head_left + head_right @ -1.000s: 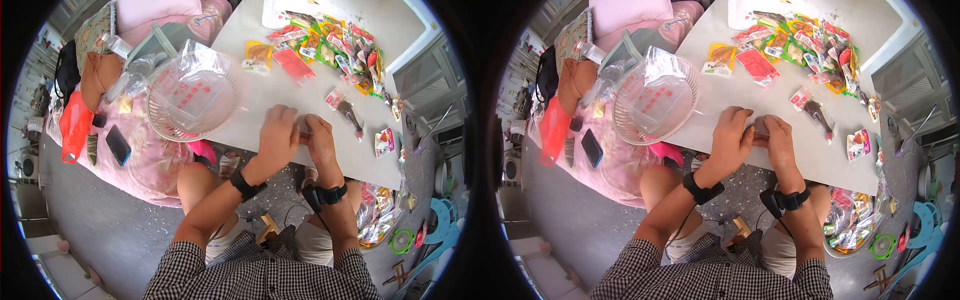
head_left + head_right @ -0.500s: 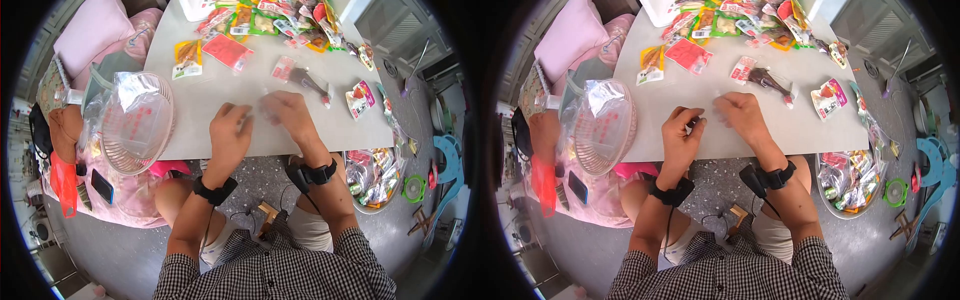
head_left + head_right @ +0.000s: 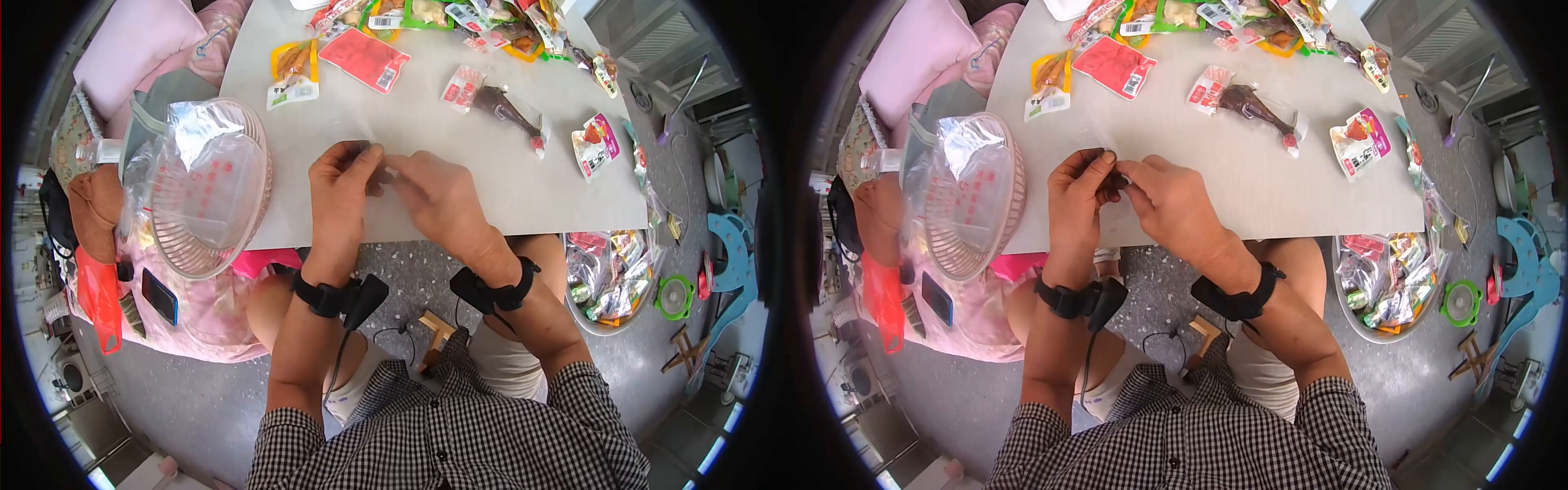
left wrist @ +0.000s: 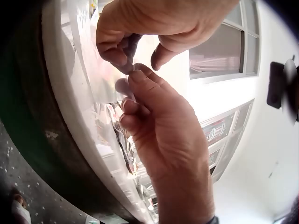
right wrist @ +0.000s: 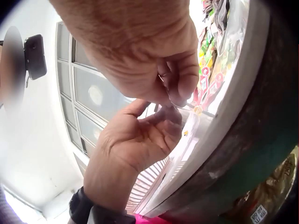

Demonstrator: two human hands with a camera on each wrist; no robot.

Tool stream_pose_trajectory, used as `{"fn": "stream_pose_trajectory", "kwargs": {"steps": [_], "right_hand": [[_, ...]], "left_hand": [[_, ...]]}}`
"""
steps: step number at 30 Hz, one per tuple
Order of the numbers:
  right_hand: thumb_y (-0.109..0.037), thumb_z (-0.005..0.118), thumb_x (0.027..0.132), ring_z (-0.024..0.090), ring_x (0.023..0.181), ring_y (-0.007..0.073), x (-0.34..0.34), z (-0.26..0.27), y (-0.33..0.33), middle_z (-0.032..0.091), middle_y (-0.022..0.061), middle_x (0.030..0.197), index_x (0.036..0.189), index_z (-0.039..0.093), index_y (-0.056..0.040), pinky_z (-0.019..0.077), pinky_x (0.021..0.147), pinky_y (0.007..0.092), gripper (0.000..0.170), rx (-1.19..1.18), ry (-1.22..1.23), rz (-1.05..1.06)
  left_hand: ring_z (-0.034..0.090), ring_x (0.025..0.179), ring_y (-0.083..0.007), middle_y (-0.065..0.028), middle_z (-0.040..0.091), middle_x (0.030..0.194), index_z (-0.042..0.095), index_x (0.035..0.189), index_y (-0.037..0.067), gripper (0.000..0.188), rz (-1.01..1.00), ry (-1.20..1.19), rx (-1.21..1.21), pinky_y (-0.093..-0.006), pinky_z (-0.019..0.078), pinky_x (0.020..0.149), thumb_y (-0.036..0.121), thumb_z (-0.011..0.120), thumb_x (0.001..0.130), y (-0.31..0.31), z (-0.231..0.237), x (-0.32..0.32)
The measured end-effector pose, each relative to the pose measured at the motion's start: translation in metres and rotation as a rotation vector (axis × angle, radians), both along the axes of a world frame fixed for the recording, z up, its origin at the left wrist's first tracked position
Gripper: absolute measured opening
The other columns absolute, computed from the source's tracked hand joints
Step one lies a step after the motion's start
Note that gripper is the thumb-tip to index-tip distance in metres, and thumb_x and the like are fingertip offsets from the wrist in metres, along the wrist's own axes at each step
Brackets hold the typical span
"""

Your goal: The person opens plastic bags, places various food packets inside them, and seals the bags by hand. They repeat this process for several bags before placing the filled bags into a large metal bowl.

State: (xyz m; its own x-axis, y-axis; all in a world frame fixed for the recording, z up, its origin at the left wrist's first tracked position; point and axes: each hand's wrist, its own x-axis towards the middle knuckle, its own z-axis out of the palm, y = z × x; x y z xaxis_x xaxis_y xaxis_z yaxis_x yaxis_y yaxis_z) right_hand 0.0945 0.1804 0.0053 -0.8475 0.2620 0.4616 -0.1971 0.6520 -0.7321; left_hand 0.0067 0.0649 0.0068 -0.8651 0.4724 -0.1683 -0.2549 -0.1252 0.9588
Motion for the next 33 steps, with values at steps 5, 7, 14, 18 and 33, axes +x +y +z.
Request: {"fn": "stream_pose_trajectory", "kwargs": {"steps": [5,7,14,18,33], "right_hand": [[0.0,0.064,0.075,0.062,0.068,0.0313,0.002,0.001,-0.003,0.061,0.0158,0.079,0.101,0.061,0.0008,0.0501,0.06,0.0361,0.026,-0.063,-0.019,0.018],[-0.002,0.066,0.076,0.063,0.069,0.0278,0.003,0.007,-0.006,0.063,0.015,0.08,0.101,0.061,0.0012,0.0508,0.061,0.0332,0.025,-0.205,-0.054,0.008],[-0.006,0.061,0.084,0.062,0.068,0.0132,0.001,0.01,0.01,0.067,0.0103,0.082,0.099,0.065,0.0041,0.0503,0.06,0.027,0.018,-0.525,-0.238,-0.014],[-0.007,0.061,0.085,0.06,0.068,0.0093,0.002,0.013,0.013,0.067,0.0069,0.081,0.098,0.066,0.0044,0.0502,0.059,0.0244,0.018,-0.69,-0.323,0.033],[-0.009,0.062,0.081,0.058,0.061,0.0085,0.004,0.017,0.019,0.064,0.0058,0.075,0.091,0.065,0.005,0.0505,0.053,0.0231,0.017,-0.834,-0.388,0.096]], "left_hand": [[0.059,0.061,-0.0126,-0.0078,0.063,0.075,0.061,0.093,-0.003,0.014,-0.013,-0.04,0.014,-0.0234,0.0462,0.054,0.009,0.062,0.085,-0.003,-0.006,-0.003],[0.059,0.06,-0.0125,-0.0075,0.063,0.075,0.062,0.091,-0.002,0.012,-0.009,-0.041,0.009,-0.0233,0.0463,0.054,0.008,0.062,0.085,-0.004,-0.007,-0.003],[0.056,0.057,-0.0098,-0.0045,0.063,0.07,0.064,0.082,-0.001,0.011,-0.077,0.051,-0.028,-0.0218,0.0417,0.051,0.01,0.063,0.083,0.0,0.002,0.007],[0.054,0.056,-0.0082,-0.0032,0.063,0.07,0.064,0.081,-0.001,0.01,-0.085,0.058,-0.018,-0.0214,0.0411,0.051,0.009,0.064,0.083,0.001,0.004,0.009],[0.051,0.052,-0.0088,-0.0034,0.061,0.064,0.066,0.076,0.001,0.009,-0.109,-0.073,0.079,-0.0225,0.0389,0.051,0.008,0.071,0.077,-0.001,-0.001,0.007]]}}
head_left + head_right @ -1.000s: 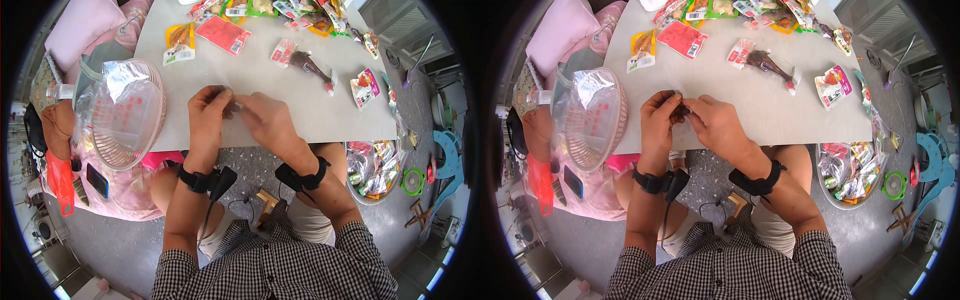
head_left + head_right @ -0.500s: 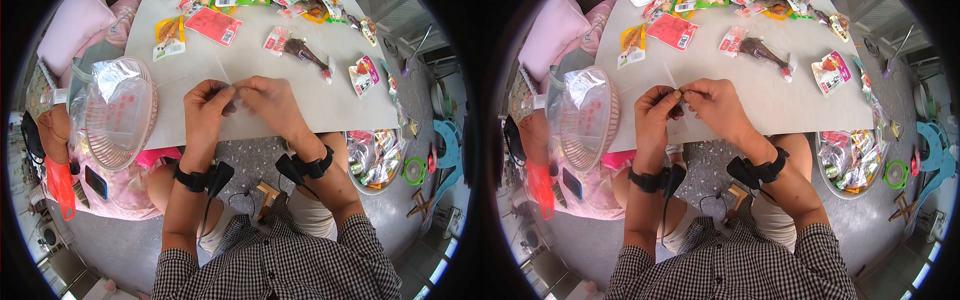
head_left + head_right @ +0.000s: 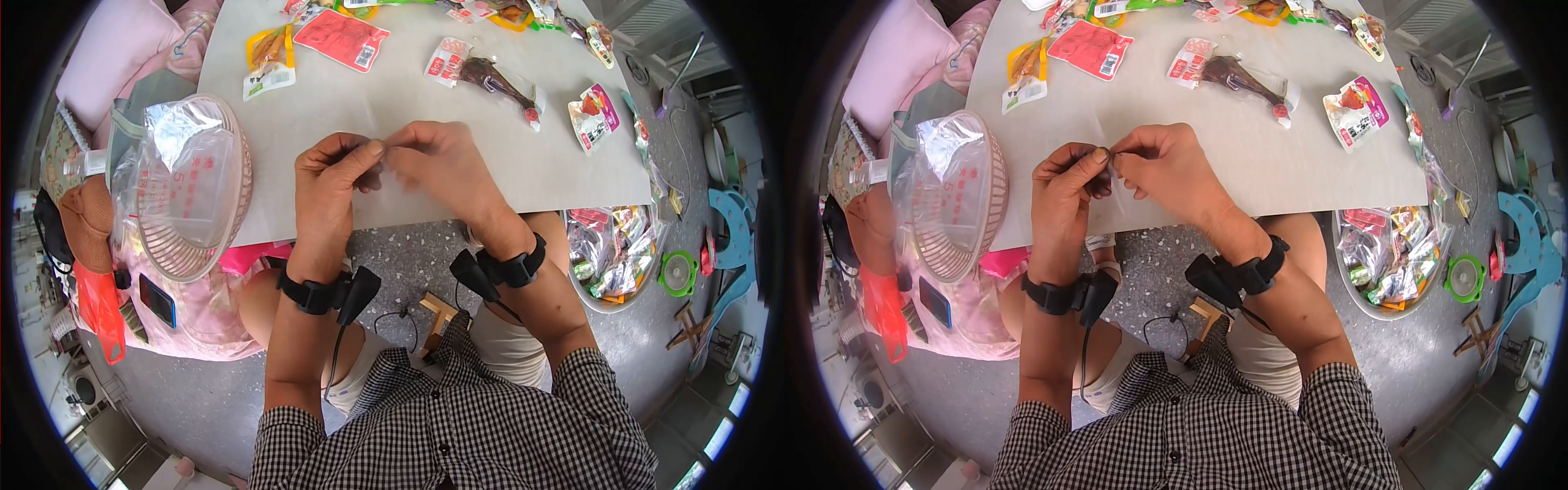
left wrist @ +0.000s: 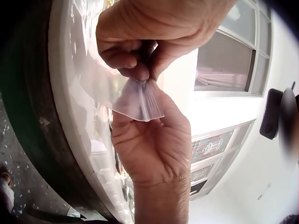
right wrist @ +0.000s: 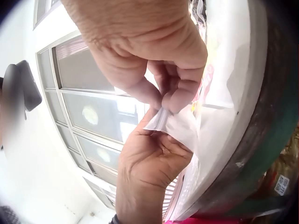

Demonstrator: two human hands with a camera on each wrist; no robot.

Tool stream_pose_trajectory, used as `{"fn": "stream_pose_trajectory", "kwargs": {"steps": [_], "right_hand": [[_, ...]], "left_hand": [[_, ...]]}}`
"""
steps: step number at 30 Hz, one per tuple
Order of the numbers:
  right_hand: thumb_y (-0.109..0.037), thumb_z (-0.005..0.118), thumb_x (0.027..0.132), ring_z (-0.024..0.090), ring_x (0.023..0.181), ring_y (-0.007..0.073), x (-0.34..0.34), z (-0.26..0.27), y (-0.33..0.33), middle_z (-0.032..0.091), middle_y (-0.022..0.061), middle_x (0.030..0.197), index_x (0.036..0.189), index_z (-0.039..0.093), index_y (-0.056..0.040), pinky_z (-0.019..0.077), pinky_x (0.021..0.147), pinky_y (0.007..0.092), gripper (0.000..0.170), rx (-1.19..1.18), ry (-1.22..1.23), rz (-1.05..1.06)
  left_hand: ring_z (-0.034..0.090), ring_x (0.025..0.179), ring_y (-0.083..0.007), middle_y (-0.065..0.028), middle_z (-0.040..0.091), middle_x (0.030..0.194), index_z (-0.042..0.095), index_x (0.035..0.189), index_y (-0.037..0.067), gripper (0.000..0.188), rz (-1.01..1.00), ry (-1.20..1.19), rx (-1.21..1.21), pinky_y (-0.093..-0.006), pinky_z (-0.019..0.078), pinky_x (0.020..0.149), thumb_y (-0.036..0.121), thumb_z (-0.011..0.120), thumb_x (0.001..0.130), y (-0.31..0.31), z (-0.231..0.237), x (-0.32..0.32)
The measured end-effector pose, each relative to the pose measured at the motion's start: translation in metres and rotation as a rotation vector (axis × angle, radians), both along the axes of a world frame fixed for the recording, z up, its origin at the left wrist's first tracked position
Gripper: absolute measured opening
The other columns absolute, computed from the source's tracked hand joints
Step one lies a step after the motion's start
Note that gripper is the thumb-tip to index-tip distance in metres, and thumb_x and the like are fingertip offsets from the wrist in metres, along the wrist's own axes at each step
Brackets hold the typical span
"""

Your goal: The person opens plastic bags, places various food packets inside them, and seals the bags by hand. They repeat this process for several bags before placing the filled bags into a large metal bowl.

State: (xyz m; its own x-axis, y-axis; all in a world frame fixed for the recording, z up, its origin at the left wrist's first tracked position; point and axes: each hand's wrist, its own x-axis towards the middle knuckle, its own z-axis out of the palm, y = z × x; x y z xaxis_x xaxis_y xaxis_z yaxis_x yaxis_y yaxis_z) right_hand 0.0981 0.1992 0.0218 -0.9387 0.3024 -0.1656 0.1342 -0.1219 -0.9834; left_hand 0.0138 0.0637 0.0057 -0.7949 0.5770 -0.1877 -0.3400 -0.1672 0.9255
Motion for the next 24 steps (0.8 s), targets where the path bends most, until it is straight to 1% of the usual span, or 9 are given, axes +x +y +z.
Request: {"fn": "stream_pose_trajectory", "kwargs": {"steps": [4,7,10,13,19,22,24], "right_hand": [[-0.013,0.063,0.082,0.057,0.059,0.0079,0.0,0.0,0.002,0.062,0.0045,0.071,0.086,0.066,0.0035,0.0498,0.052,0.0223,0.017,-0.083,-0.021,-0.011],[-0.016,0.062,0.083,0.057,0.058,0.0075,-0.001,0.005,0.003,0.062,0.0036,0.069,0.083,0.066,0.0026,0.0487,0.051,0.0212,0.019,-0.11,-0.039,-0.036],[-0.02,0.063,0.084,0.057,0.057,0.0075,-0.001,0.002,0.003,0.062,0.003,0.067,0.082,0.067,0.0017,0.0478,0.05,0.0206,0.022,-0.055,-0.031,-0.036],[-0.021,0.063,0.084,0.058,0.056,0.0076,-0.002,-0.007,0.008,0.063,0.0036,0.067,0.08,0.067,0.0022,0.0478,0.05,0.0205,0.024,-0.093,-0.025,-0.01],[-0.02,0.062,0.082,0.059,0.056,0.0072,-0.004,-0.004,0.008,0.064,0.0044,0.067,0.079,0.067,0.0018,0.048,0.051,0.0202,0.023,-0.07,-0.072,0.014],[-0.021,0.062,0.082,0.059,0.056,0.0072,-0.004,-0.008,0.008,0.064,0.0043,0.067,0.079,0.067,0.0015,0.0479,0.05,0.0205,0.023,-0.064,-0.061,0.011],[-0.021,0.062,0.081,0.059,0.056,0.0073,-0.004,-0.007,0.008,0.065,0.0043,0.068,0.079,0.067,0.0016,0.048,0.05,0.0205,0.023,-0.072,-0.07,0.004]], "left_hand": [[0.051,0.054,-0.0086,-0.0036,0.062,0.065,0.066,0.075,0.001,0.009,-0.031,0.001,0.02,-0.0221,0.04,0.053,0.008,0.071,0.078,-0.001,0.002,0.001],[0.051,0.055,-0.0079,-0.003,0.062,0.066,0.066,0.077,0.0,0.009,-0.046,0.053,-0.017,-0.0219,0.0405,0.053,0.009,0.07,0.078,0.0,0.004,0.002],[0.053,0.057,-0.0096,-0.0037,0.062,0.068,0.065,0.081,0.001,0.009,-0.123,0.145,-0.058,-0.0224,0.0418,0.054,0.01,0.067,0.082,-0.002,0.002,0.001],[0.053,0.057,-0.009,-0.0029,0.061,0.067,0.065,0.08,0.001,0.009,-0.129,0.151,-0.067,-0.0221,0.0418,0.054,0.01,0.067,0.081,-0.002,0.006,0.003],[0.052,0.056,-0.0078,-0.0022,0.061,0.067,0.064,0.079,0.001,0.007,-0.131,0.229,-0.108,-0.0212,0.0417,0.054,0.008,0.067,0.081,-0.003,0.006,0.005],[0.052,0.056,-0.0072,-0.002,0.061,0.068,0.064,0.079,0.001,0.006,-0.127,0.25,-0.165,-0.0205,0.0417,0.052,0.006,0.067,0.08,-0.002,0.005,0.007],[0.051,0.056,-0.0055,-0.0012,0.06,0.065,0.064,0.077,0.0,0.006,-0.11,0.24,-0.167,-0.02,0.0408,0.05,0.005,0.067,0.078,-0.001,0.005,0.007]]}}
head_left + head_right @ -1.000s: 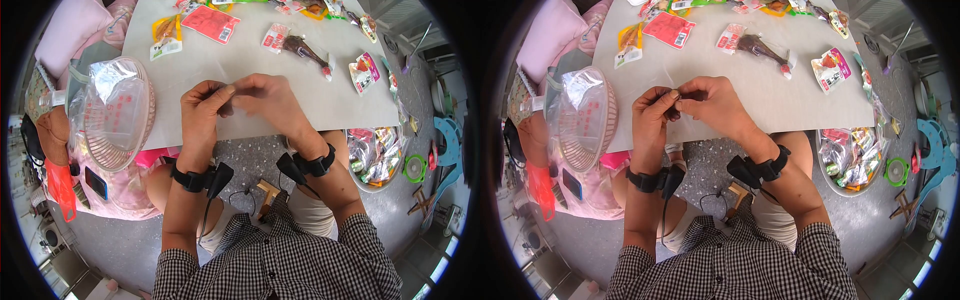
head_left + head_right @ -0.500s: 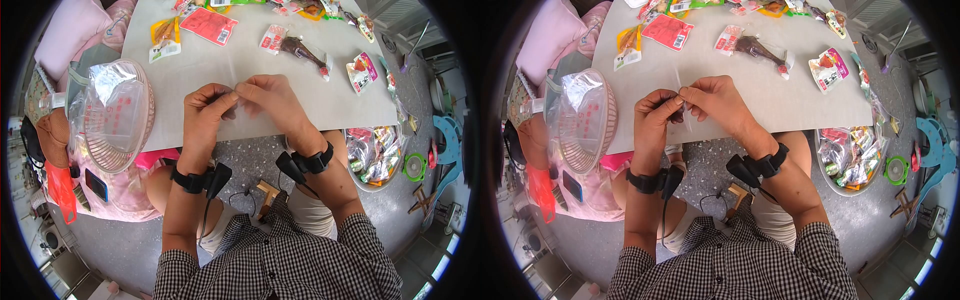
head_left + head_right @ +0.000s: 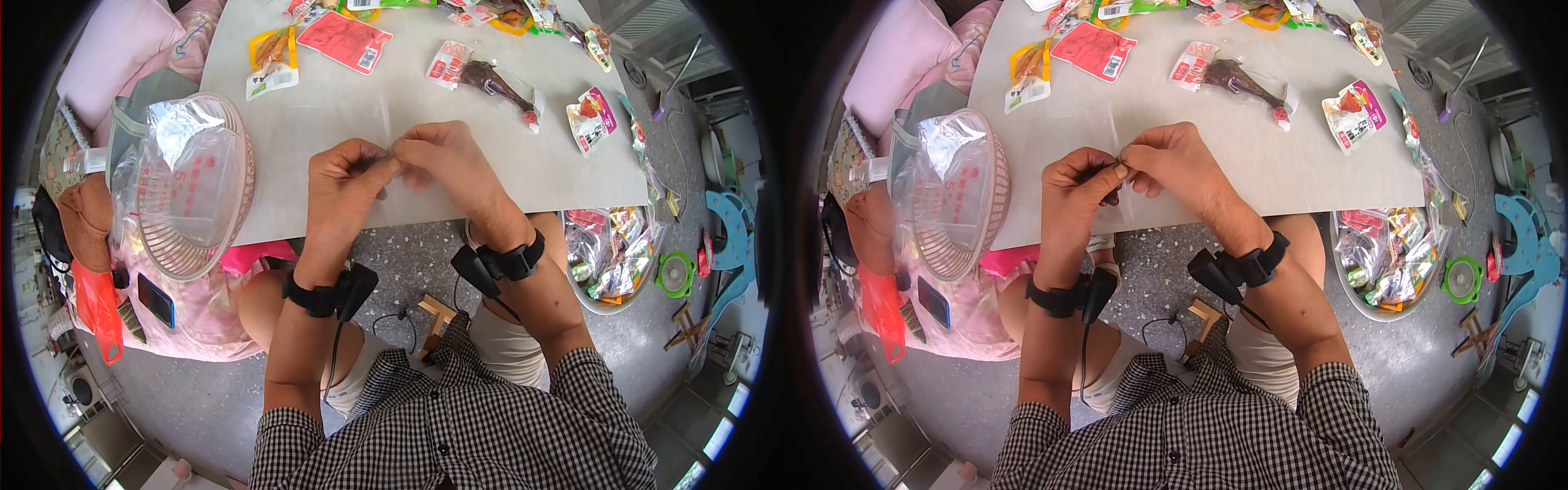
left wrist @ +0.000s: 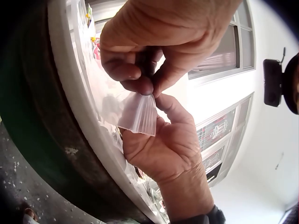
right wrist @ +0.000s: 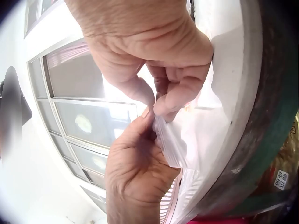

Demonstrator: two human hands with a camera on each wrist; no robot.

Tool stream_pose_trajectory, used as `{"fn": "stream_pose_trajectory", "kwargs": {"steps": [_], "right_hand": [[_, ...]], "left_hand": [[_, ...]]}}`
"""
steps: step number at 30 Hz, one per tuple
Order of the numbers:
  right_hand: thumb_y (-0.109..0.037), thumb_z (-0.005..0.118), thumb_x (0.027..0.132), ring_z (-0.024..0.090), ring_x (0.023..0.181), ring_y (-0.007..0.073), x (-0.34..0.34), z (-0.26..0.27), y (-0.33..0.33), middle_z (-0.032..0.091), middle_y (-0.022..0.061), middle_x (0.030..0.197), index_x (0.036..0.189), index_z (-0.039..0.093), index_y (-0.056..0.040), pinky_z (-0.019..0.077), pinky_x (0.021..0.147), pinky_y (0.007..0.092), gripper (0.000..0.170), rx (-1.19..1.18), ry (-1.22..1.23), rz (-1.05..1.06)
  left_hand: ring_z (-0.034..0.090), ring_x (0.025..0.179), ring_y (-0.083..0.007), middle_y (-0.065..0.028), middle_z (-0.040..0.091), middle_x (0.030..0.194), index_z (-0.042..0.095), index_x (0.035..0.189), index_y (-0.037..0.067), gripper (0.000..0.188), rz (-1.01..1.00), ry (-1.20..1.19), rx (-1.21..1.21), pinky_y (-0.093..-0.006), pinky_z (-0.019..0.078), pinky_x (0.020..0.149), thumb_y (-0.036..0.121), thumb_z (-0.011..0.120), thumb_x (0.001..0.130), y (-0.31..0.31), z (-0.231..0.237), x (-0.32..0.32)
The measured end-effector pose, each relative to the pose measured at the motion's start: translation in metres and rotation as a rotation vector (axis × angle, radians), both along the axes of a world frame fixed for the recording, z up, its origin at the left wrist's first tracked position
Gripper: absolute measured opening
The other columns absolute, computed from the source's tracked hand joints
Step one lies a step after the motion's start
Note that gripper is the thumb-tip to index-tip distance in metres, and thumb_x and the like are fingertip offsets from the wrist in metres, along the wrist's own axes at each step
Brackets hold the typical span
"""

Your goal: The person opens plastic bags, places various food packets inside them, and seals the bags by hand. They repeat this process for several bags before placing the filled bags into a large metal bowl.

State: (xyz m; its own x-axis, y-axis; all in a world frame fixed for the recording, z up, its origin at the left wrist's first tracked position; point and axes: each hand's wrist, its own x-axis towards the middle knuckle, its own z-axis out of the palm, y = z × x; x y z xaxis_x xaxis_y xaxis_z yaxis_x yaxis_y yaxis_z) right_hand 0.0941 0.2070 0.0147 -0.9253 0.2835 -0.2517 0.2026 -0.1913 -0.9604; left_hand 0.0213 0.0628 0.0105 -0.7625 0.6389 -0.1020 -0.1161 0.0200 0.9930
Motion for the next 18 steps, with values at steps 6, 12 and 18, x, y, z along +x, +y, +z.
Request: {"fn": "stream_pose_trajectory", "kwargs": {"steps": [6,12,18], "right_hand": [[-0.02,0.062,0.081,0.059,0.057,0.0082,0.0011,0.0062,0.0018,0.065,0.005,0.069,0.081,0.067,0.0021,0.048,0.051,0.0208,0.023,0.072,-0.044,0.032],[-0.019,0.062,0.081,0.059,0.057,0.0092,0.0012,0.0099,0.0004,0.064,0.0051,0.068,0.082,0.068,0.0022,0.047,0.05,0.0215,0.022,0.03,-0.015,-0.002],[-0.019,0.062,0.082,0.058,0.057,0.0093,0.001,0.003,0.0029,0.064,0.0048,0.068,0.083,0.068,0.0016,0.0465,0.049,0.0216,0.021,-0.033,-0.002,0.009]], "left_hand": [[0.05,0.054,-0.0045,-0.0005,0.058,0.062,0.063,0.075,-0.001,0.007,0.003,0.057,-0.063,-0.0206,0.0393,0.048,0.004,0.067,0.078,0.0026,-0.0002,0.0039],[0.051,0.055,-0.0062,-0.0012,0.059,0.063,0.064,0.077,0.0,0.01,-0.017,-0.025,-0.035,-0.0205,0.04,0.049,0.008,0.069,0.079,0.0006,0.0025,-0.0004],[0.051,0.056,-0.0069,-0.0008,0.057,0.062,0.064,0.075,0.001,0.012,-0.049,-0.138,0.017,-0.0216,0.0405,0.05,0.011,0.067,0.079,-0.0019,0.0028,-0.0048]]}}
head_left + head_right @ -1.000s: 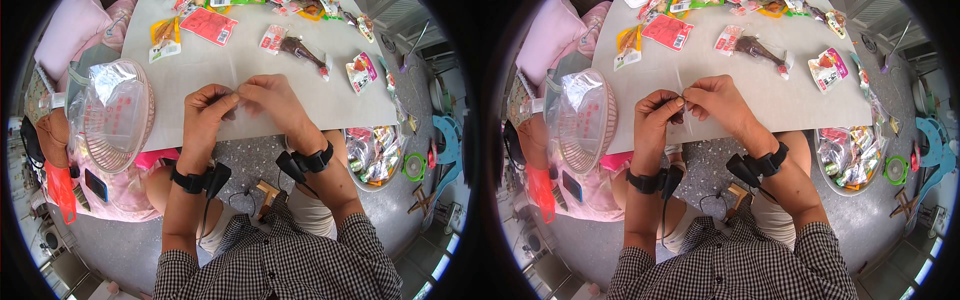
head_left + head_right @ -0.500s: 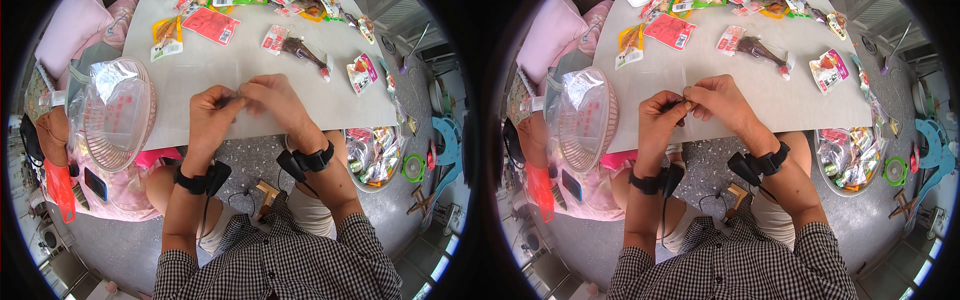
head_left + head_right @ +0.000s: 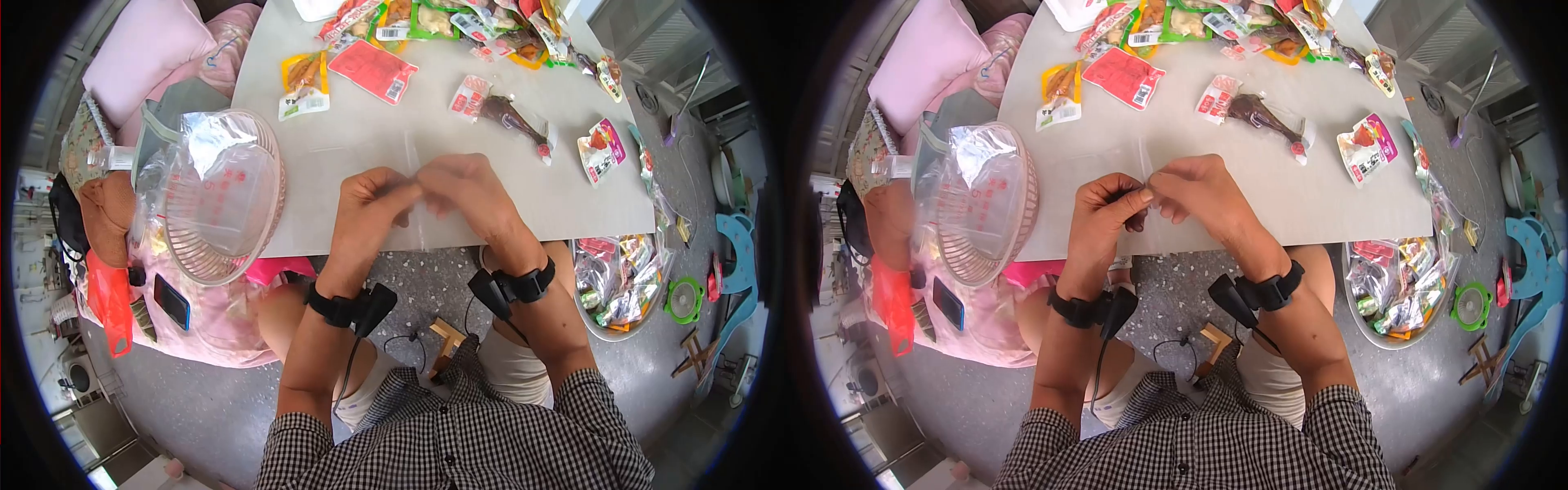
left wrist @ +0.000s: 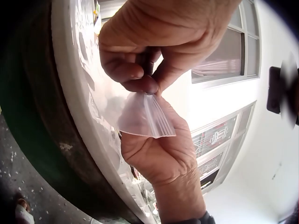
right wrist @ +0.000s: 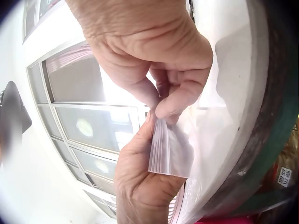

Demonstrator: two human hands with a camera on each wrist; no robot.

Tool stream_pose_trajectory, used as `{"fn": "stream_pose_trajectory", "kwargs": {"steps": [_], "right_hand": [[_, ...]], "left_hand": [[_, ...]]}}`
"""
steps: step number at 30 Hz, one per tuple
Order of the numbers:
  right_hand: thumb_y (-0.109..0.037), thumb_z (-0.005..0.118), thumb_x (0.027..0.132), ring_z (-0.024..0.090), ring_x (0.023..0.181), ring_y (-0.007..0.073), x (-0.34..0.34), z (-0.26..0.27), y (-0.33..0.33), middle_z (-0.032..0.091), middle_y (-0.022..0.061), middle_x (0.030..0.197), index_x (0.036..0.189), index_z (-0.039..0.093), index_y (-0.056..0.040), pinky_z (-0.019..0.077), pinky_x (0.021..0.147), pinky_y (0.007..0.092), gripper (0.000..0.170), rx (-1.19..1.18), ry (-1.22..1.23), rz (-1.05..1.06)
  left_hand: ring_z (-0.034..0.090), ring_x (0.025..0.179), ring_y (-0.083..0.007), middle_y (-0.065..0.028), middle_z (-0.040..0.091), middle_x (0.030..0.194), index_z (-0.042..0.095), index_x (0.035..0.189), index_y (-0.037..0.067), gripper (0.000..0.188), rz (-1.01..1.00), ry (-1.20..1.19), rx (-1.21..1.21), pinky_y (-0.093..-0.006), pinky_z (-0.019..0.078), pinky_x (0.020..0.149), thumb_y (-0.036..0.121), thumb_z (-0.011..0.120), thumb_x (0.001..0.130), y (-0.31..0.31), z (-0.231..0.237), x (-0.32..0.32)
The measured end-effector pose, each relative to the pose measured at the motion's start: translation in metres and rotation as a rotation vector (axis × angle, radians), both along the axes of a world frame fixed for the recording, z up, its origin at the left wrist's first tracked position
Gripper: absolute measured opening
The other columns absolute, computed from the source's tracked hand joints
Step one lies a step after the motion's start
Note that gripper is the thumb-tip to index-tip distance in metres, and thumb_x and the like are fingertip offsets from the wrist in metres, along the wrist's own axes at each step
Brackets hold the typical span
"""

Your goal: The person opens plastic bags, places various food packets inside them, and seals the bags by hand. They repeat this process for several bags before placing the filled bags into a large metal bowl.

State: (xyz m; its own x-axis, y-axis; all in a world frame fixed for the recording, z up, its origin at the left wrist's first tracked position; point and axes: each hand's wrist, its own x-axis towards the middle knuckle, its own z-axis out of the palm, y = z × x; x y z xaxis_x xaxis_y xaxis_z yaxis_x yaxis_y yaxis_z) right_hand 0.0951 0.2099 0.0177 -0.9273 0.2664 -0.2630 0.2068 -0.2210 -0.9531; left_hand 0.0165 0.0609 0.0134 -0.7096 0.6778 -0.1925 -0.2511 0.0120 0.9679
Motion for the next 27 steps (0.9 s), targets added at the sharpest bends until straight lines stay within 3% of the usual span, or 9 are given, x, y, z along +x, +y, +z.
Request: {"fn": "stream_pose_trajectory", "kwargs": {"steps": [8,10,19,27], "right_hand": [[-0.019,0.063,0.083,0.057,0.056,0.0091,-0.001,-0.004,-0.003,0.062,0.0041,0.068,0.081,0.067,0.0014,0.0468,0.048,0.0217,0.021,-0.056,0.037,-0.029],[-0.02,0.064,0.083,0.057,0.056,0.0092,-0.001,-0.004,-0.003,0.062,0.004,0.067,0.08,0.067,0.0017,0.0464,0.047,0.0215,0.022,-0.078,0.032,-0.054],[-0.017,0.066,0.083,0.054,0.054,0.0073,-0.003,-0.001,-0.005,0.06,0.0032,0.065,0.082,0.066,0.0029,0.0445,0.047,0.0211,0.02,0.168,-0.012,-0.078],[-0.025,0.065,0.086,0.054,0.055,0.0058,-0.003,-0.004,-0.001,0.062,0.0026,0.066,0.082,0.067,0.0016,0.0453,0.048,0.0204,0.027,0.14,0.032,-0.039]], "left_hand": [[0.05,0.057,-0.0059,0.0007,0.055,0.062,0.061,0.077,0.002,0.01,0.039,0.043,-0.026,-0.0215,0.0401,0.051,0.011,0.066,0.079,0.004,0.001,0.004],[0.049,0.056,-0.0058,0.0004,0.056,0.064,0.059,0.079,0.003,0.015,0.011,0.09,-0.022,-0.0203,0.0397,0.05,0.012,0.071,0.079,0.004,-0.003,0.004],[0.053,0.059,-0.0049,-0.002,0.061,0.069,0.059,0.082,0.002,0.019,0.016,0.19,-0.085,-0.0186,0.0415,0.051,0.01,0.075,0.077,0.006,-0.01,0.006],[0.056,0.069,-0.0065,-0.0023,0.061,0.076,0.056,0.087,-0.001,0.022,0.062,0.29,-0.077,-0.02,0.0469,0.06,0.003,0.075,0.076,0.011,-0.014,0.01]]}}
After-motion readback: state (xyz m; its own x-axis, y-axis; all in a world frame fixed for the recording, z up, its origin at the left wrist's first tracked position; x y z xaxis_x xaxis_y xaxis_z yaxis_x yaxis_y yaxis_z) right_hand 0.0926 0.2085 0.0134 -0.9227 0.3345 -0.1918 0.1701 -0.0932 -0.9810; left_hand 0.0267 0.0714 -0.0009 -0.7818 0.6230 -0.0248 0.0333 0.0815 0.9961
